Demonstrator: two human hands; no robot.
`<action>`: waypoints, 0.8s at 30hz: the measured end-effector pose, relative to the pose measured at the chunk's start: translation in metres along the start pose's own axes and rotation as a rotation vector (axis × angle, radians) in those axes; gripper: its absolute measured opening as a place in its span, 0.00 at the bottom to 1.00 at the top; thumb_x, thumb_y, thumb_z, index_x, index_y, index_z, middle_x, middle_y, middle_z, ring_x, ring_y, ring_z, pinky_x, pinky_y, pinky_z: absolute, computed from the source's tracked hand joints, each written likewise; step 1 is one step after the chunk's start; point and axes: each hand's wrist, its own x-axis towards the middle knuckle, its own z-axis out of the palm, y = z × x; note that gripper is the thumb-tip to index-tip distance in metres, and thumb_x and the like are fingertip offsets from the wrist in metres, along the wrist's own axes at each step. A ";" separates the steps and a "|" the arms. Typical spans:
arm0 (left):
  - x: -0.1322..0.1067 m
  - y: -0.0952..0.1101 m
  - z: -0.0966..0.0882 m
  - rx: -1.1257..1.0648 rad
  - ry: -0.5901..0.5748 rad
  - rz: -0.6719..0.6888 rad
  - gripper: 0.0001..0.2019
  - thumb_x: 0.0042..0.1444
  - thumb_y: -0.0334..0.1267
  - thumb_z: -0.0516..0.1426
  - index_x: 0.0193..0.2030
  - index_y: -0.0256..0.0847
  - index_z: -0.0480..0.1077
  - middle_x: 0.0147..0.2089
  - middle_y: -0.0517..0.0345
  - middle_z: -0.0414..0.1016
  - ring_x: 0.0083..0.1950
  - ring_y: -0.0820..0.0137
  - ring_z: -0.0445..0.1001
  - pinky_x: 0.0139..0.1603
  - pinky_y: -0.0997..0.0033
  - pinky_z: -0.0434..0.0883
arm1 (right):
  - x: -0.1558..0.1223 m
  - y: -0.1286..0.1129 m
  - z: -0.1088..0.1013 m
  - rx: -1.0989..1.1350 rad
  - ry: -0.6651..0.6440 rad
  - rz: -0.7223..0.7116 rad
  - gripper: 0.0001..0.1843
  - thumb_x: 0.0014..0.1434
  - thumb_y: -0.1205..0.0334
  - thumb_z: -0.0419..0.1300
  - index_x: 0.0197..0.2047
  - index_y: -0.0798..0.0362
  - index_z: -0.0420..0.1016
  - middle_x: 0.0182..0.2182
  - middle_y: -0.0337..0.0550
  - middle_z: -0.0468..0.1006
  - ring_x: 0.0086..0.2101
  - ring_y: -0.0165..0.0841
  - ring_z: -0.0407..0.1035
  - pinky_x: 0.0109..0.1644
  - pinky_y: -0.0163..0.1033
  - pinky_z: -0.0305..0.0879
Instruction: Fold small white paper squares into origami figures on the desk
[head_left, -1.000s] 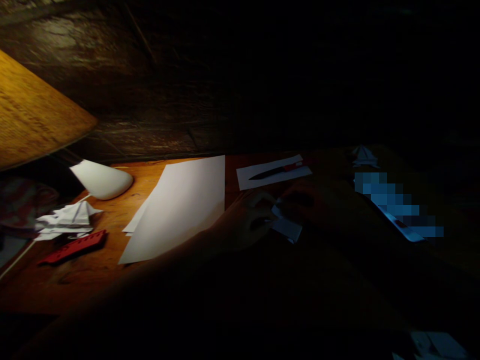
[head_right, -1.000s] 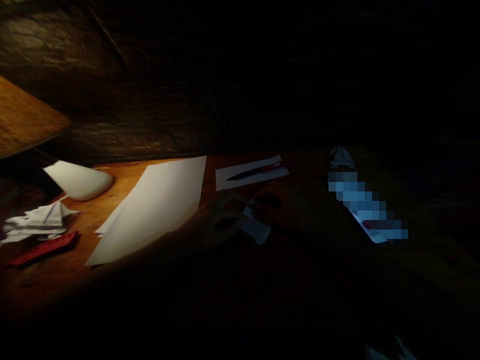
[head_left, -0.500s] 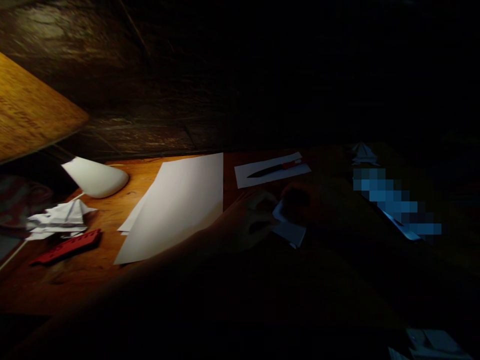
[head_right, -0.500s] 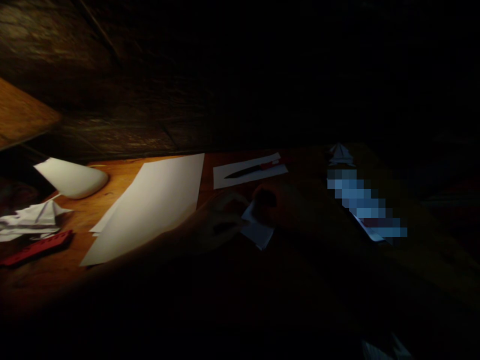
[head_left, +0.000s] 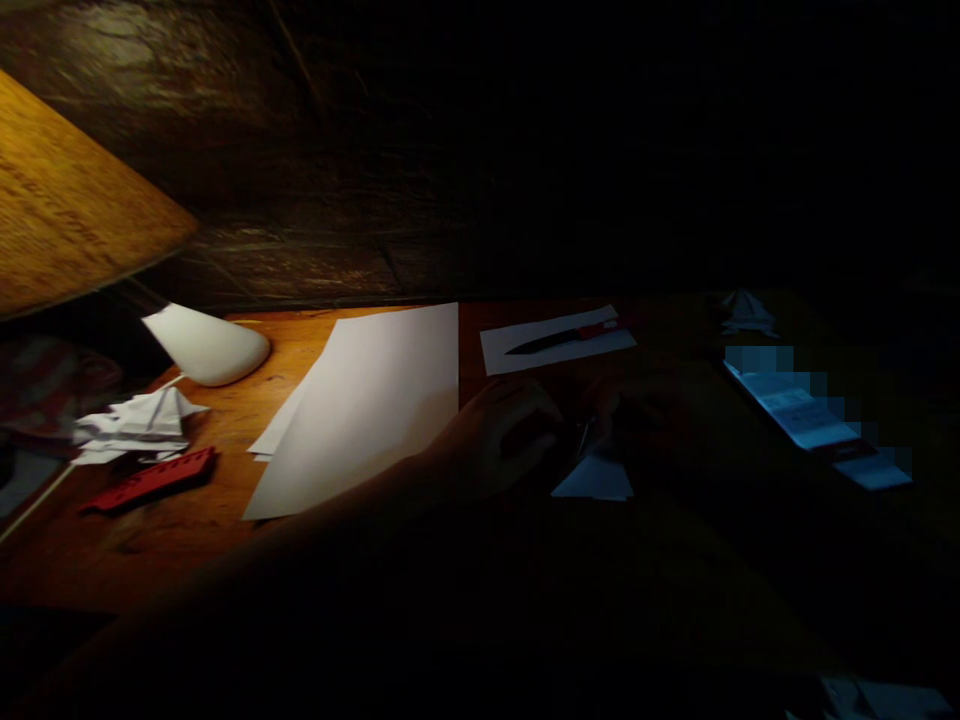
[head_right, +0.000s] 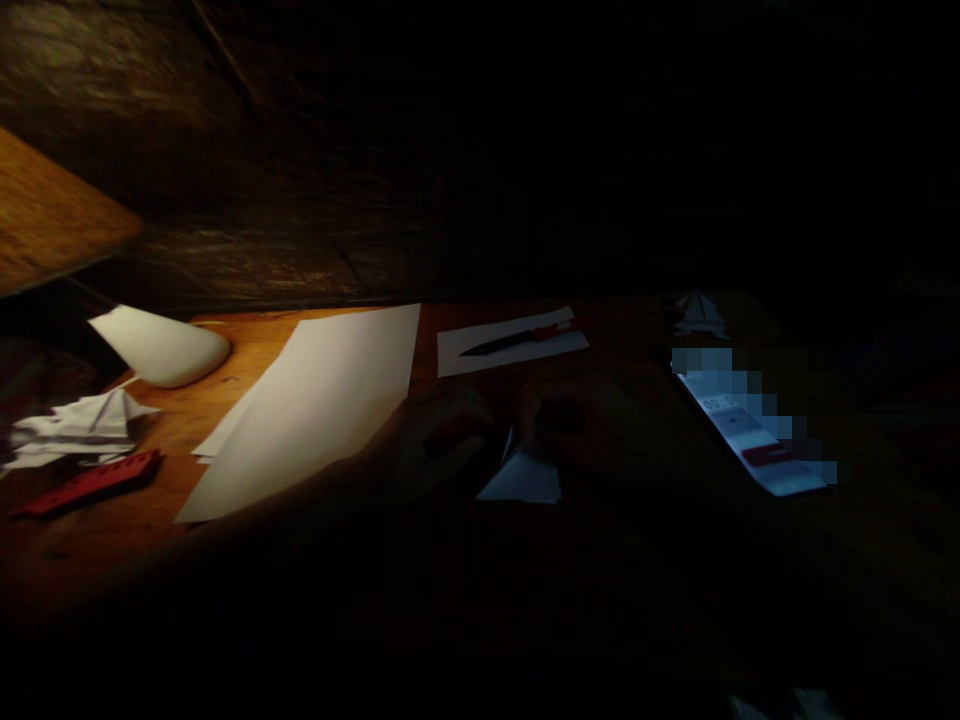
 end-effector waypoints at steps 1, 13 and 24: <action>0.000 0.000 0.000 -0.009 0.005 -0.002 0.07 0.63 0.33 0.57 0.48 0.43 0.70 0.46 0.54 0.77 0.50 0.64 0.76 0.52 0.59 0.75 | 0.000 -0.002 0.000 -0.022 -0.010 -0.004 0.06 0.60 0.72 0.64 0.36 0.50 0.77 0.40 0.39 0.80 0.42 0.33 0.76 0.47 0.39 0.71; -0.003 0.004 0.005 -0.210 -0.021 -0.175 0.18 0.57 0.38 0.65 0.53 0.42 0.68 0.45 0.55 0.80 0.43 0.65 0.80 0.44 0.65 0.76 | 0.003 -0.004 0.009 -0.299 0.151 -0.089 0.08 0.59 0.71 0.63 0.40 0.49 0.76 0.43 0.42 0.75 0.43 0.35 0.72 0.43 0.39 0.67; 0.003 0.002 0.004 -0.145 0.003 -0.196 0.03 0.61 0.32 0.57 0.41 0.40 0.72 0.38 0.57 0.78 0.40 0.69 0.76 0.42 0.66 0.72 | 0.005 0.015 0.008 -0.344 0.079 0.039 0.12 0.58 0.64 0.66 0.46 0.50 0.76 0.44 0.44 0.77 0.42 0.36 0.72 0.44 0.41 0.67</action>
